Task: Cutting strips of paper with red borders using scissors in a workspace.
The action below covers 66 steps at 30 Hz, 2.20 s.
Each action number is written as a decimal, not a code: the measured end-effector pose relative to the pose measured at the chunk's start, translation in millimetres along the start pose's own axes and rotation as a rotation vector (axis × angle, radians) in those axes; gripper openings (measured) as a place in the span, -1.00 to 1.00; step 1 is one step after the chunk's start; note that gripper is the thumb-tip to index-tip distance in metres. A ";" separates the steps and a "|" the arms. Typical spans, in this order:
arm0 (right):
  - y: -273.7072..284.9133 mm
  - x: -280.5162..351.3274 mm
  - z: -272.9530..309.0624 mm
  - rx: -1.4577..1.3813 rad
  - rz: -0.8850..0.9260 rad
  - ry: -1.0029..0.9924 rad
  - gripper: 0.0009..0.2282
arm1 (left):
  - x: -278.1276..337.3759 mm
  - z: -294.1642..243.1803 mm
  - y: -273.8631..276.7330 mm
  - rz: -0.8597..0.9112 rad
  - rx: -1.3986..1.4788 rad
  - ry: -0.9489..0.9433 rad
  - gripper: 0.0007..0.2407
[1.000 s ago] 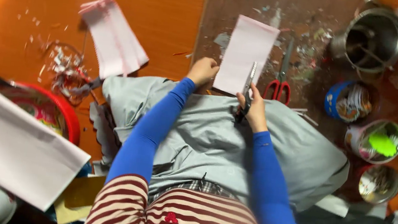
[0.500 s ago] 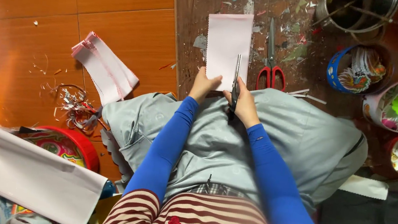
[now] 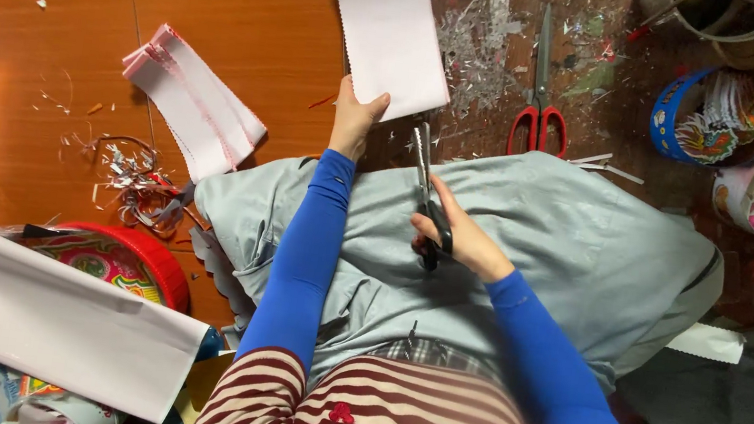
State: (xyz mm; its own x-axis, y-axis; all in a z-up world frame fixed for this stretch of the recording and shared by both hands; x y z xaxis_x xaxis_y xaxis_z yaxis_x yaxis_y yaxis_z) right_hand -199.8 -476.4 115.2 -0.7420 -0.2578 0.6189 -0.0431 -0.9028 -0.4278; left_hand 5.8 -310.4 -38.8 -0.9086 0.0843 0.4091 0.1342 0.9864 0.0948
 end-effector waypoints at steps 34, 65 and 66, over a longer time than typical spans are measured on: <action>13.6 -89.6 -7.0 -0.175 -0.074 0.060 -0.28 | 31.3 7.5 -23.4 0.158 0.013 0.165 -0.49; 23.2 -116.2 5.2 0.407 -0.340 0.659 -0.35 | 36.5 -4.7 -26.0 0.298 0.022 0.038 -0.34; 26.1 -122.0 -7.4 0.213 -0.351 0.293 -0.27 | 36.0 -5.8 -26.0 0.315 0.046 0.021 -0.35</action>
State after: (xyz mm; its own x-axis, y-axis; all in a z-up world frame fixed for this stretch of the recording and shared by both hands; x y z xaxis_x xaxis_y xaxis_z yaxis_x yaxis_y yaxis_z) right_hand -115.4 -466.0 23.6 -0.8652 0.1541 0.4771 -0.2092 -0.9758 -0.0642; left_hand -28.1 -333.8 -21.3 -0.8168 0.3845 0.4301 0.3894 0.9175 -0.0808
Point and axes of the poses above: each hand's wrist, its own x-axis away from the middle knuckle, its own y-axis out of the back of the hand, z = x × y, the point moved 5 cm from there along -x, towards the middle knuckle, and after that the axes turned 8 degrees about -x, right-handed, at the moved point
